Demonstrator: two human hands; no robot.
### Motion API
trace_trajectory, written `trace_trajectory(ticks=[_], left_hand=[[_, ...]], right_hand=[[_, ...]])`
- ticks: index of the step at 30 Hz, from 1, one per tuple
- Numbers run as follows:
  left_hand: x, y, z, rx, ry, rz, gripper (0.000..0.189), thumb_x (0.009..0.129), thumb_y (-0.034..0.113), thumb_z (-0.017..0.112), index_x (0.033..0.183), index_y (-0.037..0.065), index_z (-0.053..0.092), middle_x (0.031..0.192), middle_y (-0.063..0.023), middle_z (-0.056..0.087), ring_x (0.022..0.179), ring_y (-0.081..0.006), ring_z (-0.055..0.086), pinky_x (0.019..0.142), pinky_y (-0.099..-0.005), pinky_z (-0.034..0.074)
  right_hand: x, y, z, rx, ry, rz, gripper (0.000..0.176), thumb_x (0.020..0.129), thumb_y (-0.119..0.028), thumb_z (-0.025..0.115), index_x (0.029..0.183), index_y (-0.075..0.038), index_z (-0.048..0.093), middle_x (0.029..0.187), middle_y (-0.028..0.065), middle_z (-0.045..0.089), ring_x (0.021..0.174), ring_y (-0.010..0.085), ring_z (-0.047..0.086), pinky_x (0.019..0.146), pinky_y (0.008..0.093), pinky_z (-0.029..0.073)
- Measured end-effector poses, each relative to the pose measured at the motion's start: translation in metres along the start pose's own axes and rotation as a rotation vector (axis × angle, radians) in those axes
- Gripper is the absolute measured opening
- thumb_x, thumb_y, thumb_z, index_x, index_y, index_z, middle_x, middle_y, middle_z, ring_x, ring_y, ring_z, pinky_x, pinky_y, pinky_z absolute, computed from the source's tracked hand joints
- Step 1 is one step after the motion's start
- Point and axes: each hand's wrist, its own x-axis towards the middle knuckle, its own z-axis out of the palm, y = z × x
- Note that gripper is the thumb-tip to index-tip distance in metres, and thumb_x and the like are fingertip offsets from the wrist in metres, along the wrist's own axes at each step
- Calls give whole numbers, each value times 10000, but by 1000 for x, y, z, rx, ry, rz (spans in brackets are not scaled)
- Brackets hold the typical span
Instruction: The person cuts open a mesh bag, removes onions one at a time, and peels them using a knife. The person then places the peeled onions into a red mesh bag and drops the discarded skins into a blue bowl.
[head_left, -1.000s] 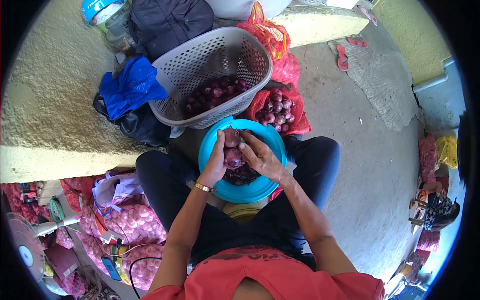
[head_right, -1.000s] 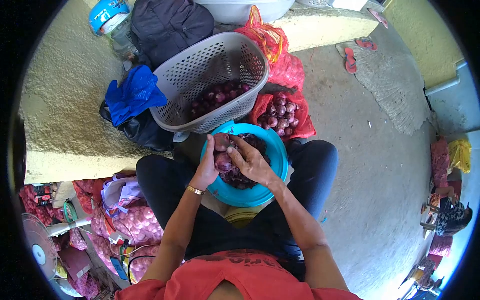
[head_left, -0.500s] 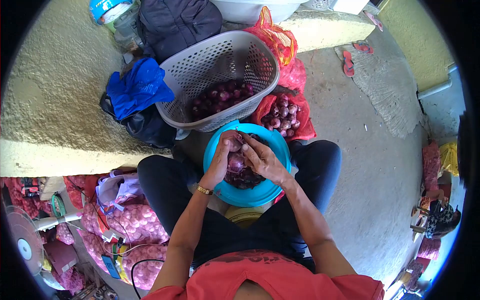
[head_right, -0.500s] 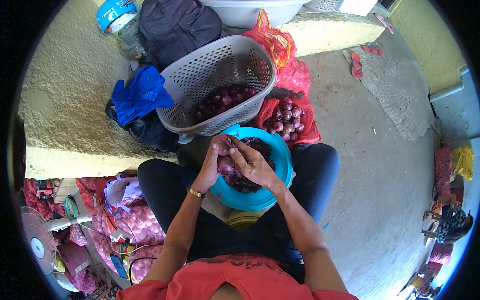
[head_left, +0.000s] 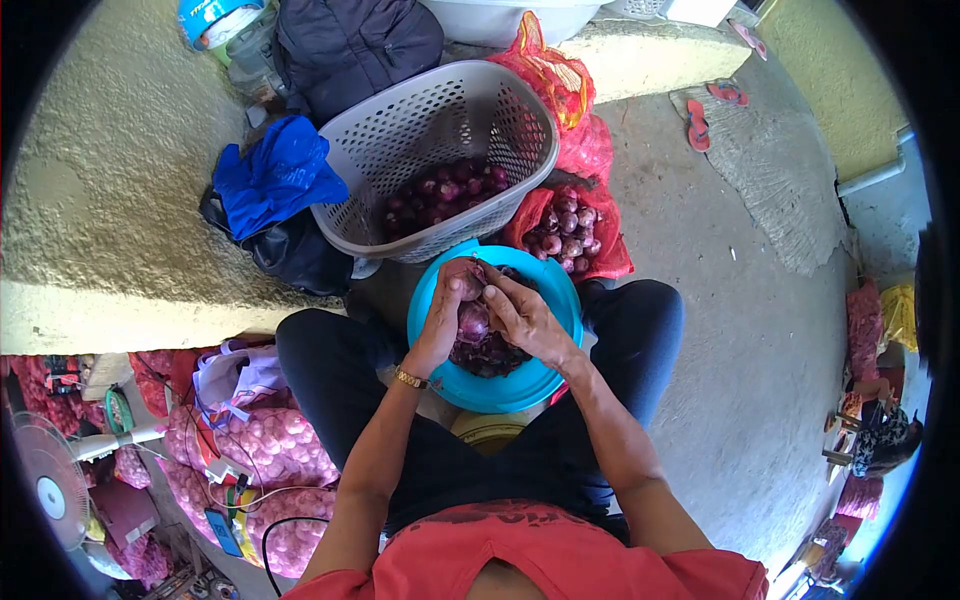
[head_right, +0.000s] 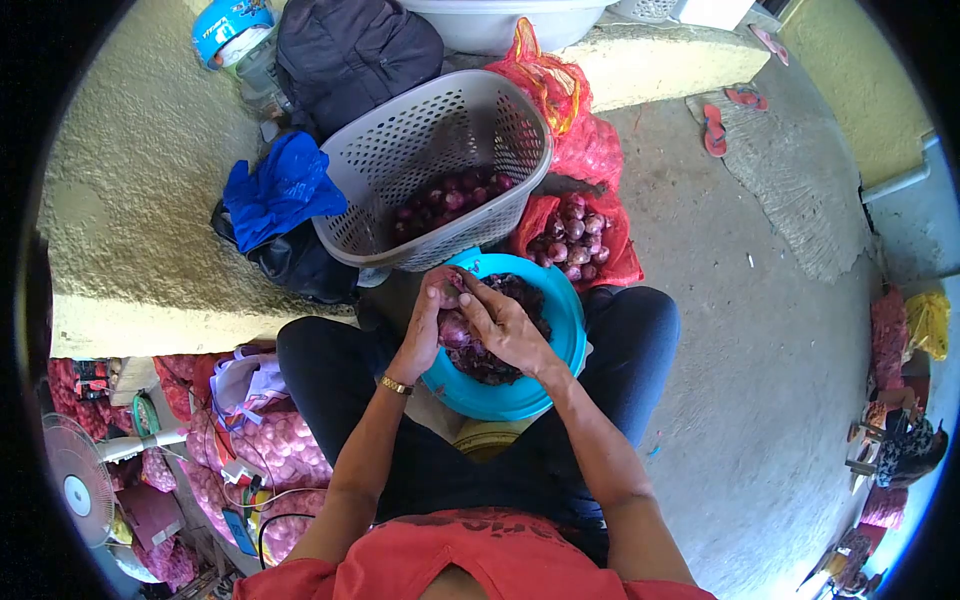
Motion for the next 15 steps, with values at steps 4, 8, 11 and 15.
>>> trace_trajectory(ticks=[4, 8, 11, 15], left_hand=[[0, 9, 10, 9, 27, 45, 568, 1029, 489, 324, 1380, 44, 363, 1271, -86, 495, 1171, -170, 498, 1038, -327, 384], [1, 11, 7, 131, 59, 37, 582, 1016, 497, 368, 1379, 46, 307, 1273, -103, 476, 1189, -190, 484, 1028, -322, 387], [2, 15, 8, 196, 46, 75, 571, 1012, 484, 397, 1360, 40, 306, 1246, -109, 482, 1168, -195, 489, 1016, -328, 393], [-1, 13, 12, 277, 62, 125, 546, 1012, 456, 417, 1337, 29, 318, 1213, -120, 487, 1120, -201, 503, 992, -340, 407]], right_hand=[[4, 5, 2, 50, 7, 0, 534, 1016, -271, 484, 1470, -24, 350, 717, -10, 464, 621, 76, 414, 568, 241, 372], [1, -8, 0, 155, -37, 33, 555, 1024, -285, 468, 1498, -52, 300, 707, -38, 423, 606, 62, 372, 548, 224, 335], [1, -10, -3, 212, -76, 59, 565, 1025, -303, 466, 1503, -58, 290, 698, -48, 392, 596, 56, 350, 528, 220, 309], [3, -4, -4, 272, -98, 92, 576, 1023, -322, 473, 1498, -50, 296, 689, -53, 370, 576, 50, 336, 496, 221, 281]])
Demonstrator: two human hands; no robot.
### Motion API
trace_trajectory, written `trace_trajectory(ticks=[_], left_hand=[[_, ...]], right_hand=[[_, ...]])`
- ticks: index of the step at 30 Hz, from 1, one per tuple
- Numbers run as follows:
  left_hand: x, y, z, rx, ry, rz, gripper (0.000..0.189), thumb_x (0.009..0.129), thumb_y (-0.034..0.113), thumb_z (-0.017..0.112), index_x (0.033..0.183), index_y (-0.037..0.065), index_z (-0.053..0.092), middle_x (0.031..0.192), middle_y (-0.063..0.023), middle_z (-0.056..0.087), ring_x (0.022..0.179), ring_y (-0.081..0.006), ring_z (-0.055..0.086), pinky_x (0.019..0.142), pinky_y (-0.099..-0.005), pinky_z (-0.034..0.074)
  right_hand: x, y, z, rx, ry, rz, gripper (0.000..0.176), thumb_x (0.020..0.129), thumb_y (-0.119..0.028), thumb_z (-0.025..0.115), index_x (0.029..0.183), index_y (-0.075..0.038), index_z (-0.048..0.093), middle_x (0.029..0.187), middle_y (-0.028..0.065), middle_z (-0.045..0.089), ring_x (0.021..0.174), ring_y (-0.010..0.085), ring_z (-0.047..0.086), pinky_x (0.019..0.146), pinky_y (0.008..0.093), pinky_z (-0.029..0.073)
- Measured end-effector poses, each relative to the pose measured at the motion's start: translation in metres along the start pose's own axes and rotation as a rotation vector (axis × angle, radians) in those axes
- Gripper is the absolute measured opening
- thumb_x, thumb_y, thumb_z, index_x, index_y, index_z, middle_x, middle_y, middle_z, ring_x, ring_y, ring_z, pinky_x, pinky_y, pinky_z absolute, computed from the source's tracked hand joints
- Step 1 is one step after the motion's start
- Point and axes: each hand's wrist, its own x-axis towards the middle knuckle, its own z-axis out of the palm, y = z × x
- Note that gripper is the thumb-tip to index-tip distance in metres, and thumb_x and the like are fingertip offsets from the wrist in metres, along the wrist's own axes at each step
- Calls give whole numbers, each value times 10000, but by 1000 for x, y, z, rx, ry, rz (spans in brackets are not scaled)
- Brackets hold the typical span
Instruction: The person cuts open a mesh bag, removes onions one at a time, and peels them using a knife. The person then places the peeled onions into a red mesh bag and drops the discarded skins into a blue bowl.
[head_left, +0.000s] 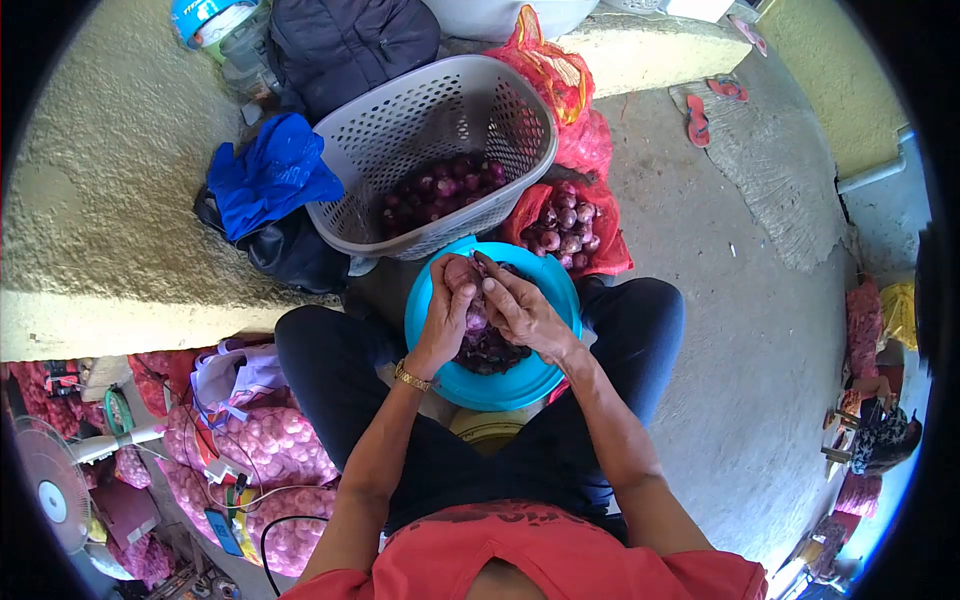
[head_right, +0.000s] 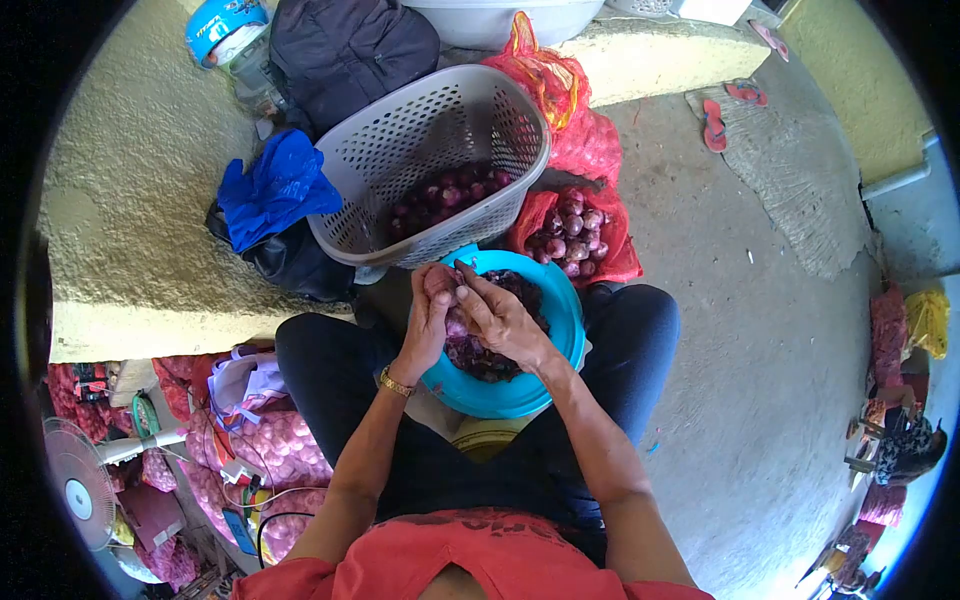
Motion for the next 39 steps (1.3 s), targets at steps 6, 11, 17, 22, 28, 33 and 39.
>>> trace_trajectory(ticks=[6, 11, 17, 22, 28, 33, 39], left_hand=[[-2, 11, -10, 143, 18, 52, 612, 977, 522, 455, 1316, 29, 328, 1138, -164, 527, 1045, -242, 550, 924, -365, 445], [-5, 10, -10, -25, 10, -14, 518, 1019, 481, 373, 1273, 30, 387, 1113, -116, 532, 1020, -193, 546, 900, -338, 449], [-1, -1, -19, -168, -52, -44, 477, 1044, 450, 309, 1258, 39, 422, 1103, -77, 525, 1027, -149, 526, 930, -299, 426], [-5, 12, -10, -254, -28, -18, 506, 1024, 451, 392, 1331, 53, 341, 1214, -102, 467, 1123, -172, 481, 984, -306, 398], [-6, 21, -14, -70, -39, 7, 526, 994, 346, 516, 1349, 48, 267, 1243, -124, 430, 1168, -187, 451, 1014, -311, 371], [-5, 20, -13, -40, -29, -12, 512, 991, 331, 516, 1337, 42, 273, 1221, -130, 461, 1136, -197, 485, 996, -327, 389], [-9, 28, -15, 198, 32, 8, 538, 993, 399, 473, 1333, 30, 277, 1122, -229, 570, 1013, -337, 608, 902, -402, 460]], right_hand=[[-1, 3, 1, -26, -40, -3, 606, 1013, -339, 494, 1501, -47, 285, 684, -51, 389, 570, 45, 343, 485, 216, 285], [2, -3, 1, -18, -111, -26, 618, 1010, -336, 506, 1505, -50, 271, 696, -49, 404, 565, 47, 355, 486, 214, 303], [3, -4, 0, -14, -166, -43, 615, 1013, -332, 504, 1511, -65, 263, 699, -51, 404, 550, 48, 354, 482, 209, 312], [5, -1, 0, 46, -163, -34, 617, 1012, -334, 508, 1513, -73, 260, 686, -52, 397, 544, 47, 348, 478, 209, 304], [1, -8, 1, 81, -169, -4, 630, 1009, -346, 511, 1515, -73, 252, 669, -53, 384, 538, 37, 352, 466, 198, 282], [2, -1, 0, 95, -124, 10, 600, 997, -361, 533, 1472, -53, 333, 668, -48, 428, 540, 37, 393, 470, 199, 307], [14, 41, 5, -604, 233, -467, 405, 980, -359, 559, 1000, 45, 540, 660, 152, 491, 606, 209, 526, 554, 360, 417]])
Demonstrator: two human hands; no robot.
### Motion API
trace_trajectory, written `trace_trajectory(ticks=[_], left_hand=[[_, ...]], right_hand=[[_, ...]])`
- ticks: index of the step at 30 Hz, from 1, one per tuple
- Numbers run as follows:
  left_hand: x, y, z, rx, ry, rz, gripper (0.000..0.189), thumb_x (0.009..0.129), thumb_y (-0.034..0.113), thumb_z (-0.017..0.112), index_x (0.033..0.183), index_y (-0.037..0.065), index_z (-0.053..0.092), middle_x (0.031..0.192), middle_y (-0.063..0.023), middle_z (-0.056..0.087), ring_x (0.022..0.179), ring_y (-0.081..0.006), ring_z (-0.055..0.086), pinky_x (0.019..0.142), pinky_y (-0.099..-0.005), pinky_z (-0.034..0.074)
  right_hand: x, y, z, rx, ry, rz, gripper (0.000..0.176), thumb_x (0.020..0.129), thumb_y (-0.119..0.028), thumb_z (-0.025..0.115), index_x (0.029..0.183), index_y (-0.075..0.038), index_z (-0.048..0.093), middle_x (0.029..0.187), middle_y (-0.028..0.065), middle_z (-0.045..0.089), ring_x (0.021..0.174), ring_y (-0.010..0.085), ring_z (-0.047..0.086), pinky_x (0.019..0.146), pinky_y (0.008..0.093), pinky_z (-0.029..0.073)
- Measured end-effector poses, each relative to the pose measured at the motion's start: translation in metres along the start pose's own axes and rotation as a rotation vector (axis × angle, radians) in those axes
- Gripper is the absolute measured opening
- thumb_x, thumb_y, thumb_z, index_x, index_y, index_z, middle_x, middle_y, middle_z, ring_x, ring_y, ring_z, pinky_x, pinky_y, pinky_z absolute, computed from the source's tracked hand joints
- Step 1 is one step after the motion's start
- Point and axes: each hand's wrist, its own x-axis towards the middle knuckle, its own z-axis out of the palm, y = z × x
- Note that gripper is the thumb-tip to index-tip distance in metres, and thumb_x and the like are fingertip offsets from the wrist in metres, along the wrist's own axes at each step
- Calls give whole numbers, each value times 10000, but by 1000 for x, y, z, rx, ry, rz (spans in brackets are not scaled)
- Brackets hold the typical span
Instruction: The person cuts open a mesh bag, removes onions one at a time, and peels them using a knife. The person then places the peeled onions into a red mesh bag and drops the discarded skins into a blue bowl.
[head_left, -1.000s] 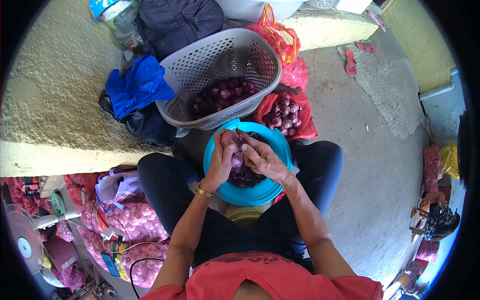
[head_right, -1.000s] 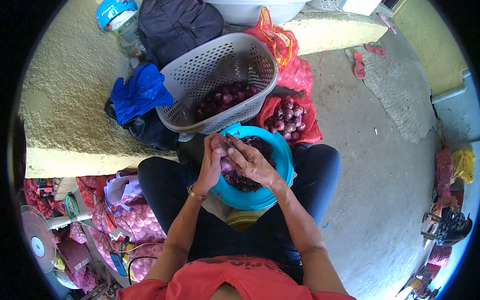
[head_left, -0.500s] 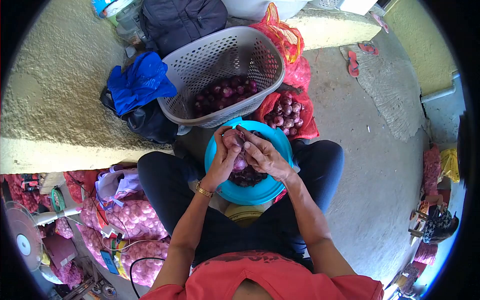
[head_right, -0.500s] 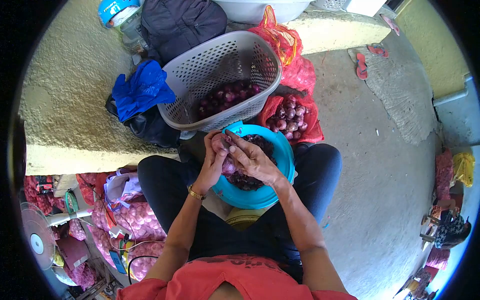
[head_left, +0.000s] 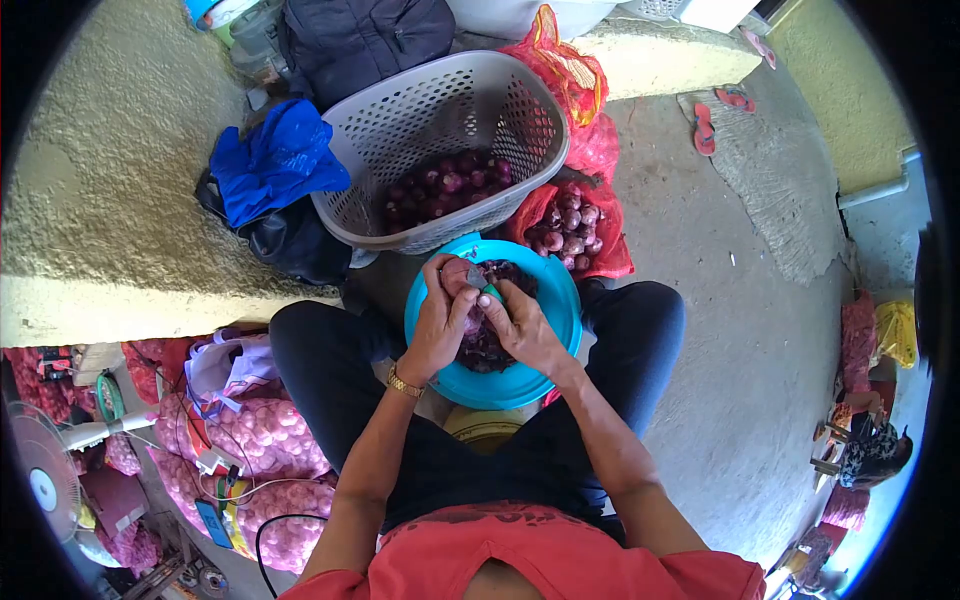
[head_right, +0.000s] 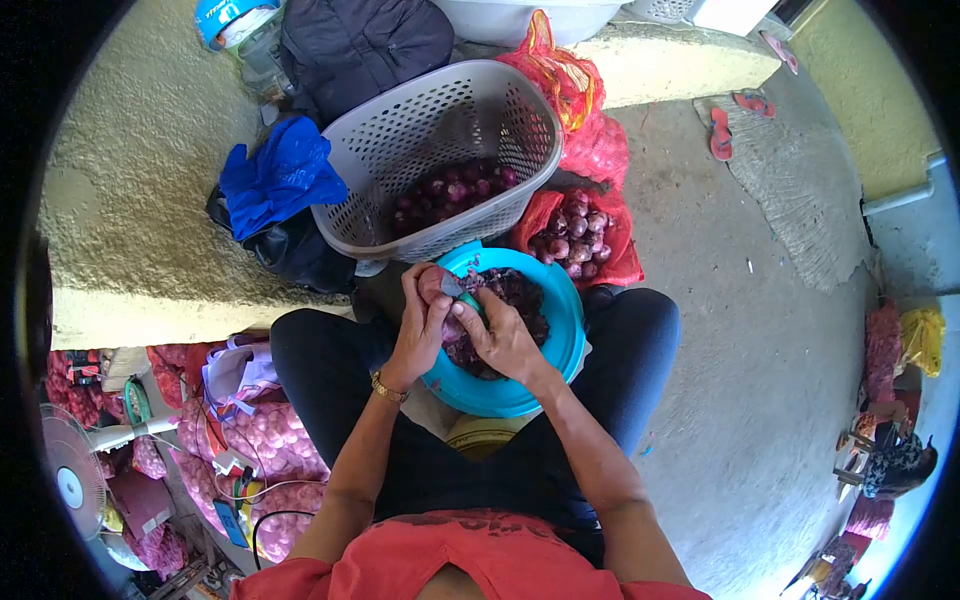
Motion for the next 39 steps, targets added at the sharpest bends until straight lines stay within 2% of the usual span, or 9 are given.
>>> trace_trajectory(ticks=[2, 5, 7, 10, 14, 16, 19, 31, 39], left_hand=[[-1, -5, 2, 21, 27, 5, 537, 993, 412, 466, 1326, 31, 288, 1121, -237, 571, 1013, -357, 606, 898, -412, 461], [-3, -6, 2, 25, 50, -34, 528, 992, 422, 461, 1314, 33, 306, 1133, -243, 571, 1023, -380, 602, 898, -428, 458], [-2, -6, 1, 9, 49, -75, 520, 992, 419, 462, 1309, 34, 314, 1146, -243, 569, 1032, -382, 599, 903, -432, 456], [-3, -7, 4, 32, 71, -64, 514, 992, 413, 465, 1308, 37, 315, 1137, -242, 576, 1031, -389, 603, 893, -436, 461], [-4, -8, 6, 71, 74, -21, 523, 985, 408, 488, 1309, 37, 313, 1107, -240, 588, 1005, -397, 612, 873, -441, 471], [-4, -7, 6, 87, 66, -27, 523, 981, 404, 499, 1306, 37, 314, 1097, -240, 591, 993, -398, 616, 863, -445, 475], [-5, -7, 7, 163, 50, -22, 523, 976, 390, 512, 1306, 41, 305, 1075, -260, 604, 963, -425, 623, 818, -471, 485], [-4, -7, 11, 219, 51, -24, 530, 978, 371, 506, 1323, 38, 279, 1023, -299, 623, 903, -474, 624, 747, -517, 489], [-1, -1, 12, 248, 27, -125, 490, 1006, 393, 420, 1284, 2, 319, 999, -257, 594, 912, -403, 619, 821, -453, 468]], right_hand=[[-5, -8, -3, 32, 9, 63, 409, 975, -348, 568, 929, 56, 524, 659, 210, 448, 637, 267, 542, 590, 416, 422], [-8, -17, -12, -121, -72, 173, 398, 995, -394, 518, 910, -7, 491, 689, 96, 460, 627, 155, 434, 568, 323, 408], [-7, -44, -21, 294, -135, 519, 362, 996, -377, 519, 919, -28, 460, 697, 64, 479, 584, 103, 445, 516, 292, 403], [-16, -40, -27, 533, -143, 592, 301, 1006, -337, 511, 965, -43, 457, 712, 19, 485, 559, 57, 455, 480, 255, 392], [-22, -40, -16, 325, -35, 474, 239, 1018, -250, 487, 959, -22, 453, 672, 67, 485, 508, 162, 468, 471, 317, 393], [-24, -20, -6, -172, 110, -7, 150, 993, -134, 490, 950, -2, 432, 632, 220, 526, 520, 396, 542, 474, 459, 399], [-28, -18, 4, -222, 103, 1, 132, 979, -102, 497, 954, -2, 413, 612, 266, 505, 565, 471, 515, 484, 509, 376], [-29, -25, 18, -337, 165, 65, 108, 961, -67, 501, 944, -4, 415, 613, 269, 519, 585, 464, 534, 513, 537, 385], [-23, -28, 21, -389, 154, 101, 143, 939, -84, 529, 951, 2, 414, 624, 256, 542, 600, 445, 553, 531, 534, 418]])
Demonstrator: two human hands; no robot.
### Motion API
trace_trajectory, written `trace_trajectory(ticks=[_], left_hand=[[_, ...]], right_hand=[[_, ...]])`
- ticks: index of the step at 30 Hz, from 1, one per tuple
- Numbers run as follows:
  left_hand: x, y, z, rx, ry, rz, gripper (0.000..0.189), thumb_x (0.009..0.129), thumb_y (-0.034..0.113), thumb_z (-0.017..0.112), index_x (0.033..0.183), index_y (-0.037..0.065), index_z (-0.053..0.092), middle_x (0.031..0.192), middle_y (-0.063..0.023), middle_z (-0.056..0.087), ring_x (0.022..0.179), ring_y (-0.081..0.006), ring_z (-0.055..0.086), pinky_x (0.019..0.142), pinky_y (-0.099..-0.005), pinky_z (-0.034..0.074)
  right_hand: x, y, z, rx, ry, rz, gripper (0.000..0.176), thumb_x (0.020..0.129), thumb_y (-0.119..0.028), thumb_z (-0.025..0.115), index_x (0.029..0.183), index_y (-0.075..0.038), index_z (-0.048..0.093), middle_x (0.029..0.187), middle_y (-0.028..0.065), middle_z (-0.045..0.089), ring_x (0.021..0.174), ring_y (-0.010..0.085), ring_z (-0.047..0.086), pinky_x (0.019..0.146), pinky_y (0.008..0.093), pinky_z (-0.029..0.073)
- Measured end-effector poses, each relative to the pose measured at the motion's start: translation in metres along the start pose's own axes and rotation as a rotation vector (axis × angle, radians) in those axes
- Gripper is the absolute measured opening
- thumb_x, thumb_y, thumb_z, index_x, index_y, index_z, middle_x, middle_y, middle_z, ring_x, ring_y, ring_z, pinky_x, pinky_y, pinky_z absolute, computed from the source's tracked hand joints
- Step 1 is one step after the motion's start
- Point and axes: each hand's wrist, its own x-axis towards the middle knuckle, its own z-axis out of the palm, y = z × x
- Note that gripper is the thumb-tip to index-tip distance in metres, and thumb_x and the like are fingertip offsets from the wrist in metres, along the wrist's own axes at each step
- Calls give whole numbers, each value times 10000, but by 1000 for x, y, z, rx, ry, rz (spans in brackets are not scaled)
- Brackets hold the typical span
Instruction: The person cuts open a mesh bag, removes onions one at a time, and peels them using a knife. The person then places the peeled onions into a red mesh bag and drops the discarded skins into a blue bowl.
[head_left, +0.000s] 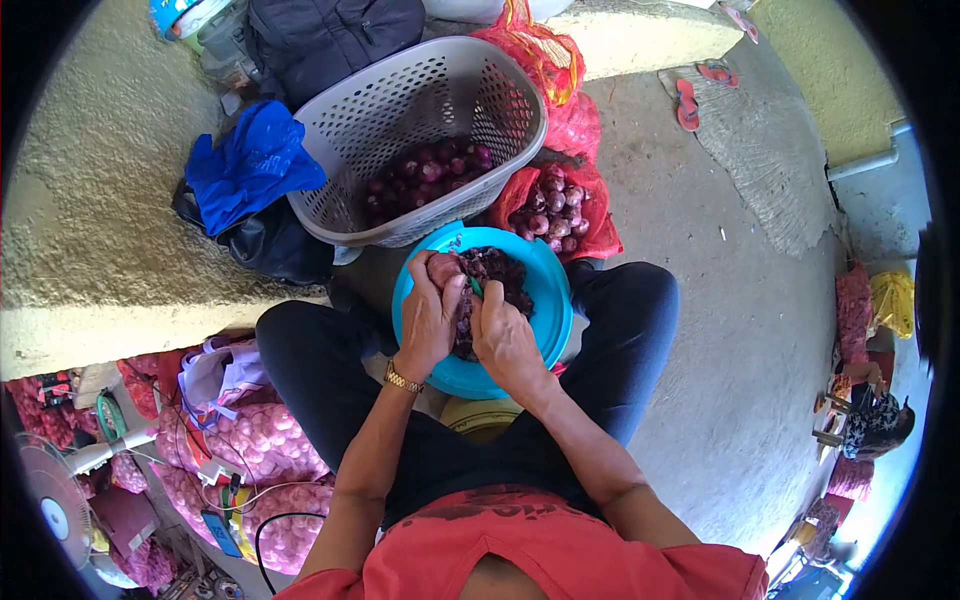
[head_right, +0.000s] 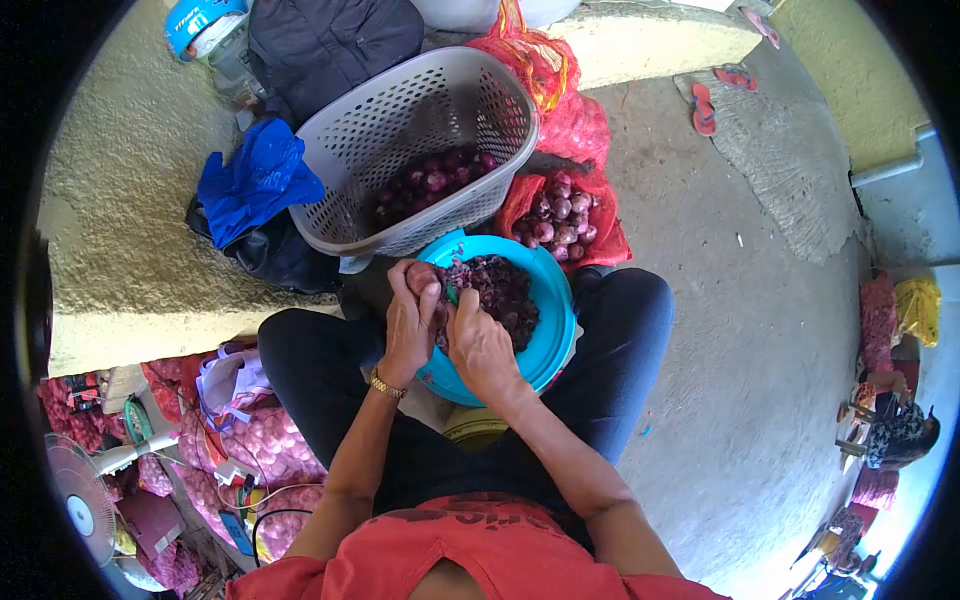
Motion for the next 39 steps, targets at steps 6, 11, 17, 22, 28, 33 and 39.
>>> trace_trajectory(ticks=[6, 11, 17, 22, 28, 33, 39], left_hand=[[4, -5, 5, 4, 63, 71, 511, 988, 416, 454, 1294, 28, 323, 941, -300, 630, 832, -480, 616, 698, -529, 471], [1, -2, 9, -1, 81, 47, 496, 989, 411, 455, 1275, 22, 341, 961, -295, 627, 861, -472, 619, 719, -518, 470], [7, 1, -7, 13, 189, 70, 461, 1002, 410, 430, 1251, 28, 365, 1012, -258, 625, 934, -449, 612, 794, -488, 468], [11, -17, -5, -146, 80, 14, 434, 1018, 425, 393, 1201, 33, 426, 1023, -207, 621, 943, -344, 620, 827, -438, 467], [6, -26, -3, -640, -152, -162, 463, 1048, 427, 310, 1142, 34, 536, 1109, -95, 579, 1026, -164, 547, 939, -323, 418], [5, -30, 1, -743, -191, -136, 450, 1047, 412, 347, 1215, 41, 538, 1128, -66, 562, 1059, -134, 534, 982, -291, 400], [7, -20, -4, -736, -297, -179, 350, 1017, 347, 480, 1187, 48, 548, 1114, -42, 569, 1023, -95, 532, 938, -273, 425]], right_hand=[[3, 3, 6, -45, 31, -4, 152, 935, -82, 526, 970, 3, 404, 626, 259, 542, 605, 451, 560, 541, 543, 429], [1, 8, 7, -20, 8, 23, 151, 933, -76, 524, 967, 7, 403, 626, 257, 542, 610, 449, 567, 542, 543, 437], [-33, 43, 14, 8, -31, 53, 170, 947, -101, 518, 937, 0, 382, 583, 272, 537, 591, 477, 570, 508, 556, 456], [-21, 28, -7, -29, -20, 103, 181, 952, -123, 538, 946, -7, 399, 645, 289, 574, 630, 500, 571, 493, 548, 436], [16, 26, -11, 214, 225, -152, 297, 899, -196, 679, 1038, 53, 596, 717, 176, 632, 648, 280, 624, 632, 373, 494], [31, 6, -9, 496, 101, 160, 203, 886, -149, 694, 897, 45, 638, 724, 124, 648, 642, 137, 580, 603, 321, 480], [36, 12, -15, 515, 61, 203, 152, 881, -117, 681, 908, 28, 645, 719, 109, 644, 633, 143, 574, 598, 326, 476]])
